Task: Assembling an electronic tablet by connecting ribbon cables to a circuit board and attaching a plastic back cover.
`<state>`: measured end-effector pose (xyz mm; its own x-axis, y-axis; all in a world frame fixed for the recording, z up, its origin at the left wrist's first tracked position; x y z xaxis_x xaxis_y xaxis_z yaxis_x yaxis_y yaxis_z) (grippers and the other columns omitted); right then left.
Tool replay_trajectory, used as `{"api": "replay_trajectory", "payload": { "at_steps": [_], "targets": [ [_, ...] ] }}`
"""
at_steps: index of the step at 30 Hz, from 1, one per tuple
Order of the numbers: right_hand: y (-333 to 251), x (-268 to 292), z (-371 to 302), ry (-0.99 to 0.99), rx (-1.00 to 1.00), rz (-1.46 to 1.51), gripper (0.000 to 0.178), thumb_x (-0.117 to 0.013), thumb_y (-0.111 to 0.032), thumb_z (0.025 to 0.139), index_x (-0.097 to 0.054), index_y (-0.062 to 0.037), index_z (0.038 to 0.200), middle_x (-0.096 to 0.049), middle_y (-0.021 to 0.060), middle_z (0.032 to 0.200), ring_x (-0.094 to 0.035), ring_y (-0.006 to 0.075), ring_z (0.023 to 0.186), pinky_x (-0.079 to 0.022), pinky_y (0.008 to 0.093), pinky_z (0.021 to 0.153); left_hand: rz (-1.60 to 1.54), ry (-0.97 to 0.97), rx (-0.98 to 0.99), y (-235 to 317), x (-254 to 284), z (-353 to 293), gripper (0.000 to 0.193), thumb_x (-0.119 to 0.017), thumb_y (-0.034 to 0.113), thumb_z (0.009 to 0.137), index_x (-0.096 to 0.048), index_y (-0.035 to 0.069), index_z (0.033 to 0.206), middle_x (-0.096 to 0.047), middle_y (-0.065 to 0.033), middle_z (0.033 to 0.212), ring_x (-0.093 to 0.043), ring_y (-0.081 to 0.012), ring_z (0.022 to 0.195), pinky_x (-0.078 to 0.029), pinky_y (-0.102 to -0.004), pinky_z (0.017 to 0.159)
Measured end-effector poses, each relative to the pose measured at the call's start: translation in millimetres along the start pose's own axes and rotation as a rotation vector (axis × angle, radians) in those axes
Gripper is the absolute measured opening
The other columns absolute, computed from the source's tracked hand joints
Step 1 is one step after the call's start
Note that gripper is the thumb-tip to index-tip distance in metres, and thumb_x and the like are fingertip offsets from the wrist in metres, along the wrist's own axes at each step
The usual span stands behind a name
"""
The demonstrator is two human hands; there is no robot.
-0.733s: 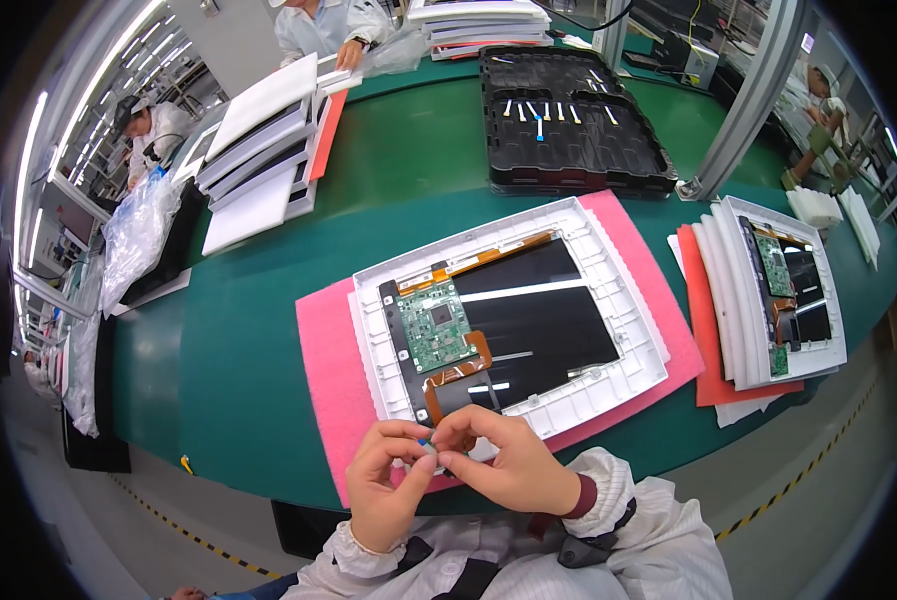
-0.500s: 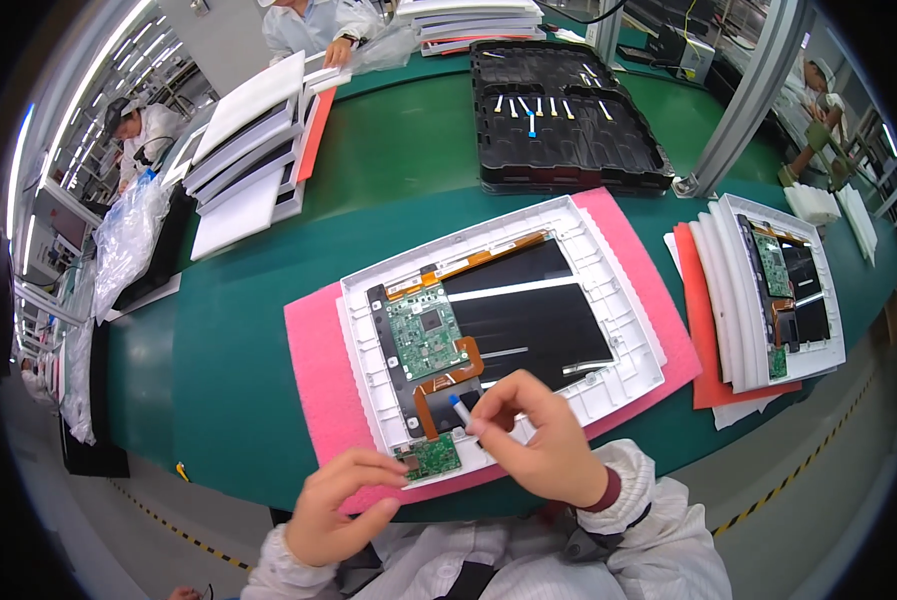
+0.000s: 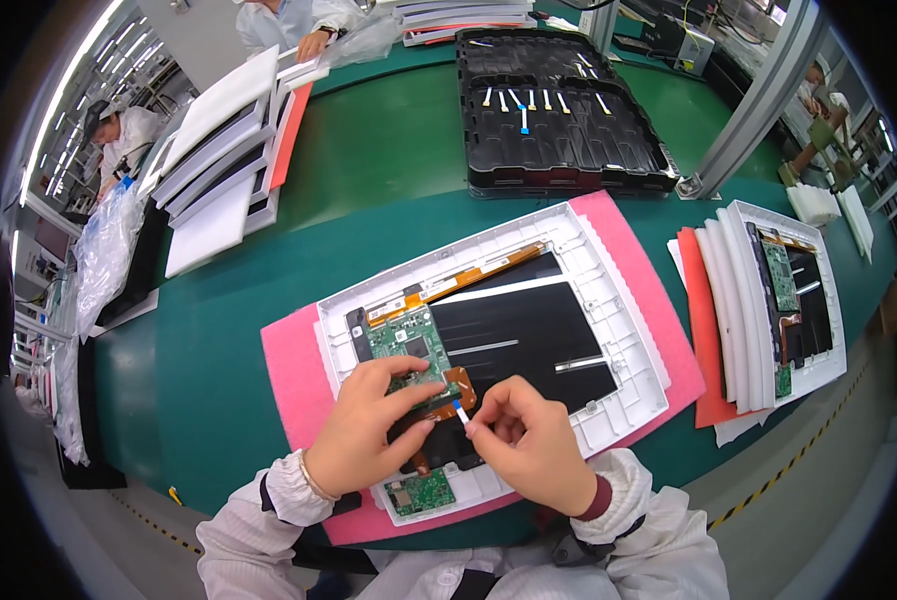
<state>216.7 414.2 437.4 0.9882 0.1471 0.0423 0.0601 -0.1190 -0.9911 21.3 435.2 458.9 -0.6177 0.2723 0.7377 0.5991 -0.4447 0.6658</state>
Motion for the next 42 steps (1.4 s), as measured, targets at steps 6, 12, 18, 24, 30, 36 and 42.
{"api": "replay_trajectory", "payload": {
  "at_steps": [6, 12, 18, 24, 30, 36, 42],
  "targets": [
    [0.4, 1.1, -1.2, -0.074, -0.018, -0.152, 0.019, -0.07, 0.003, 0.08, -0.053, -0.0014, 0.087, -0.063, 0.0007, 0.073, -0.053, -0.0008, 0.059, -0.038, 0.0147, 0.049, 0.064, -0.048, -0.051, 4.0, 1.8, 2.8, 0.039, -0.069, 0.013, 0.079, -0.064, 0.01, 0.118, -0.047, -0.0138, 0.135, -0.045, -0.0351, 0.12, -0.037, -0.0444, 0.099],
    [1.5, 1.8, 0.1, -0.067, -0.007, -0.131, 0.019, -0.07, 0.004, 0.081, -0.053, -0.0011, 0.087, -0.063, 0.001, 0.074, -0.053, -0.001, 0.059, -0.038, 0.0149, 0.049, 0.01, -0.074, -0.008, 2.5, -0.6, 3.2, 0.039, -0.07, 0.011, 0.077, -0.066, 0.01, 0.116, -0.043, -0.0168, 0.139, -0.04, -0.0365, 0.124, -0.033, -0.0455, 0.104],
    [-0.1, 0.4, -2.2, -0.081, 0.014, -0.143, 0.019, -0.069, 0.005, 0.081, -0.053, -0.0005, 0.087, -0.063, 0.0012, 0.073, -0.052, -0.0012, 0.057, -0.037, 0.0152, 0.047, -0.063, -0.057, 0.014, -1.7, 0.0, 2.7, 0.036, -0.07, 0.015, 0.078, -0.066, 0.01, 0.114, -0.043, -0.0155, 0.14, -0.038, -0.0368, 0.126, -0.033, -0.0466, 0.103],
    [1.1, -0.6, -1.5, -0.08, 0.04, -0.15, 0.018, -0.069, 0.005, 0.081, -0.053, -0.0001, 0.088, -0.062, 0.0008, 0.072, -0.052, -0.0015, 0.057, -0.036, 0.0155, 0.047, -0.074, -0.072, 0.025, -4.0, -0.1, 3.1, 0.036, -0.07, 0.016, 0.078, -0.067, 0.01, 0.113, -0.042, -0.0152, 0.142, -0.038, -0.0372, 0.127, -0.031, -0.0467, 0.104],
    [1.5, -0.4, -1.5, -0.087, 0.06, -0.157, 0.017, -0.069, 0.005, 0.081, -0.053, -0.0002, 0.088, -0.062, 0.0003, 0.071, -0.052, -0.0016, 0.056, -0.036, 0.0154, 0.047, -0.111, -0.074, 0.03, -6.1, -0.4, 3.8, 0.035, -0.069, 0.019, 0.079, -0.067, 0.01, 0.112, -0.041, -0.0145, 0.143, -0.037, -0.037, 0.127, -0.031, -0.0467, 0.104],
    [3.8, -0.1, -1.7, -0.081, 0.05, -0.159, 0.017, -0.069, 0.005, 0.082, -0.053, -0.0001, 0.089, -0.062, 0.0005, 0.071, -0.052, -0.0014, 0.056, -0.037, 0.0154, 0.047, -0.105, -0.116, 0.015, -4.4, 1.2, 4.7, 0.032, -0.069, 0.018, 0.079, -0.068, 0.01, 0.11, -0.041, -0.0148, 0.144, -0.037, -0.0379, 0.129, -0.031, -0.0462, 0.104],
    [3.7, 0.1, -1.8, -0.078, 0.05, -0.151, 0.017, -0.068, 0.005, 0.082, -0.053, -0.0003, 0.089, -0.062, 0.0007, 0.072, -0.053, -0.0012, 0.057, -0.037, 0.0153, 0.047, -0.138, -0.038, 0.058, -6.1, -1.5, 2.7, 0.034, -0.069, 0.018, 0.079, -0.066, 0.01, 0.112, -0.038, -0.0177, 0.145, -0.035, -0.0392, 0.131, -0.029, -0.0476, 0.106]
  ]
}}
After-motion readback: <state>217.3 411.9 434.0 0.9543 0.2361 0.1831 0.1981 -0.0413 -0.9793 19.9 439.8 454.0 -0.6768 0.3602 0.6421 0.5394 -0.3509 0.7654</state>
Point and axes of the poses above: each hand's wrist, its own z-axis towards the middle knuckle, its own x-axis out of the back of the hand, y = z × x, the point moved 3 cm from there along z, towards the middle knuckle
